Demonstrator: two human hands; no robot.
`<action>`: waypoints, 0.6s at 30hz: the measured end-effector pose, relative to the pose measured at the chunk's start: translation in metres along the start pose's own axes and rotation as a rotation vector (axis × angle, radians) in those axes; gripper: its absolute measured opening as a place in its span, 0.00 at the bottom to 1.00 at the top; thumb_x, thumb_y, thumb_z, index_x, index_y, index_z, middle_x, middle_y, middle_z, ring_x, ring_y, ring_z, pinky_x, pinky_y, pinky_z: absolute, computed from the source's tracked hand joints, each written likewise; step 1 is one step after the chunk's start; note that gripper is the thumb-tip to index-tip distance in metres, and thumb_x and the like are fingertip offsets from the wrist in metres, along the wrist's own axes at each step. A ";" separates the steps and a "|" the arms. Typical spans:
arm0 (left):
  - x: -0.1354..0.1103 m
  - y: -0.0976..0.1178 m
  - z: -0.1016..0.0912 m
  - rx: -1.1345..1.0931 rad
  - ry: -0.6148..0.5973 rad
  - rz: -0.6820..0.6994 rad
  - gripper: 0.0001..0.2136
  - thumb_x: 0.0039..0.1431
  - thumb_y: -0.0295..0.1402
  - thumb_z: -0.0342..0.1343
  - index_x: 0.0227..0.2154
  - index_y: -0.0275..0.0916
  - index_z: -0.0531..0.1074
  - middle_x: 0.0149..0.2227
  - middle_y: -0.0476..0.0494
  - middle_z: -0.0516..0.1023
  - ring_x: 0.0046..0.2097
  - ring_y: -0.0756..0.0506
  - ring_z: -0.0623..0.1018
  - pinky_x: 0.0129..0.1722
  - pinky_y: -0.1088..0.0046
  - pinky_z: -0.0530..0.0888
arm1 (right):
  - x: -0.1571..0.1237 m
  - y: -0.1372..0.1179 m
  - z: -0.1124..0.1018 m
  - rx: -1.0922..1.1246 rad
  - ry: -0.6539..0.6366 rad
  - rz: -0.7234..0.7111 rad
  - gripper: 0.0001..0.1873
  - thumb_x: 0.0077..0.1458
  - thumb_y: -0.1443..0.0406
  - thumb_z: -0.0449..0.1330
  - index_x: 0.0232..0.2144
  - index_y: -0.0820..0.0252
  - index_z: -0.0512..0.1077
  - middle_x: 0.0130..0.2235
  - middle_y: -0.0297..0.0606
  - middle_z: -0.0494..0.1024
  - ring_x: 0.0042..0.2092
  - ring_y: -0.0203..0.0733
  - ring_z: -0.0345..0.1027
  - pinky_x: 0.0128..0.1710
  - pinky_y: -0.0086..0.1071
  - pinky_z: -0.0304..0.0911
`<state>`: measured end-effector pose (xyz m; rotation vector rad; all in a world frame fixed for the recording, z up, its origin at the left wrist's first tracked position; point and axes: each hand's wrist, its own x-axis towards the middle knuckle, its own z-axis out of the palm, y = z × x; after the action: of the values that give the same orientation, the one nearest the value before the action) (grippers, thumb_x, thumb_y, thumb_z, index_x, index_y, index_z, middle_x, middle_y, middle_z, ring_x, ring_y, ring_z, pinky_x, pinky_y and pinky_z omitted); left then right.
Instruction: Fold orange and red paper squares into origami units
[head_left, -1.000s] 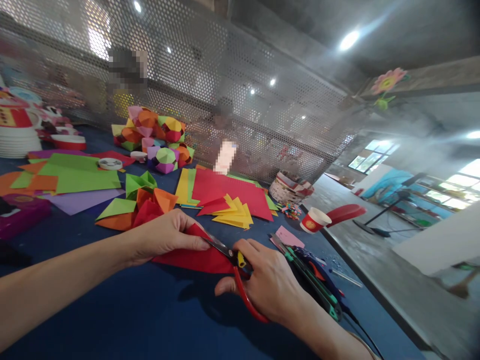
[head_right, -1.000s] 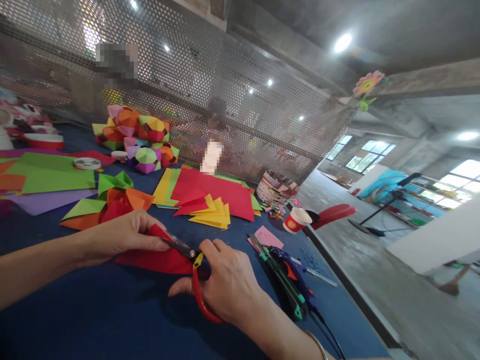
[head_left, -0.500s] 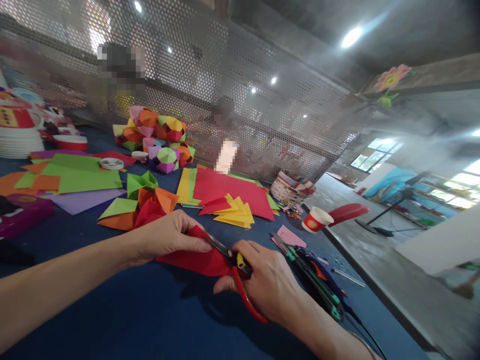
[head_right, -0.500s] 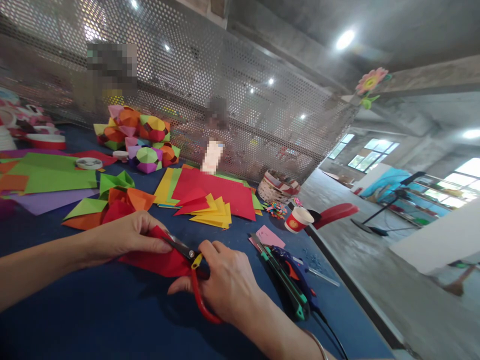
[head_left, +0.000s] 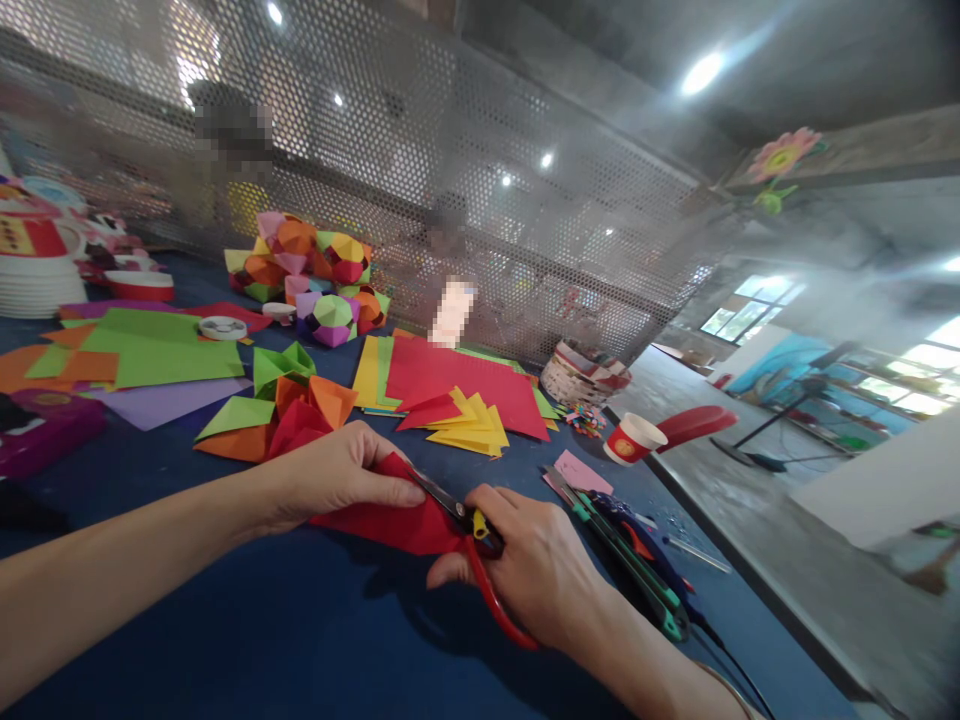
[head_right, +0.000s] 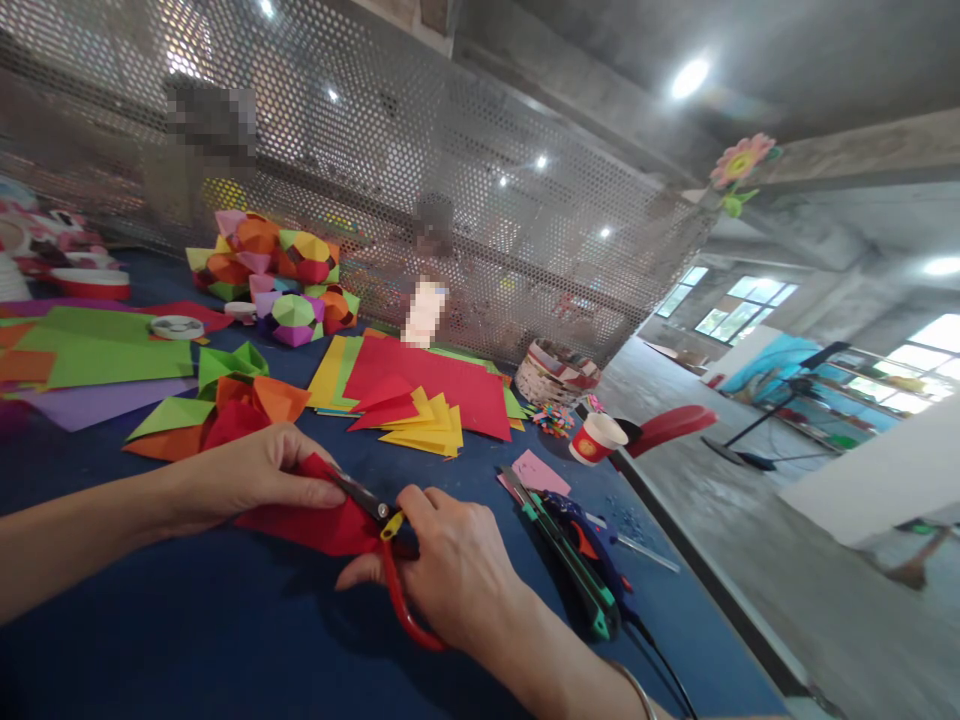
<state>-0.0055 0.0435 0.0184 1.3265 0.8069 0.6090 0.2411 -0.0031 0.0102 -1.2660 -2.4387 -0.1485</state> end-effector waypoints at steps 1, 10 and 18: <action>0.000 0.000 0.000 -0.001 0.002 -0.003 0.09 0.44 0.41 0.75 0.29 0.47 0.88 0.26 0.52 0.85 0.27 0.54 0.73 0.28 0.81 0.67 | 0.000 0.000 0.000 0.004 0.003 -0.002 0.33 0.56 0.34 0.65 0.33 0.58 0.74 0.28 0.36 0.81 0.28 0.46 0.79 0.26 0.33 0.56; 0.001 0.001 0.001 -0.013 0.015 -0.031 0.12 0.42 0.43 0.78 0.29 0.45 0.88 0.26 0.50 0.85 0.26 0.54 0.73 0.27 0.82 0.67 | -0.001 0.000 0.000 0.010 0.010 -0.025 0.33 0.59 0.34 0.62 0.32 0.59 0.74 0.27 0.35 0.80 0.27 0.44 0.79 0.26 0.33 0.55; 0.000 -0.001 0.000 -0.023 -0.001 -0.068 0.16 0.41 0.45 0.78 0.33 0.44 0.89 0.32 0.47 0.89 0.30 0.53 0.78 0.31 0.82 0.71 | -0.001 0.002 0.003 0.040 0.046 -0.070 0.33 0.62 0.35 0.59 0.30 0.58 0.73 0.25 0.34 0.79 0.24 0.42 0.76 0.25 0.33 0.54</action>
<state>-0.0061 0.0434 0.0170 1.2733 0.8393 0.5620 0.2425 -0.0023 0.0069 -1.1484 -2.4358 -0.1461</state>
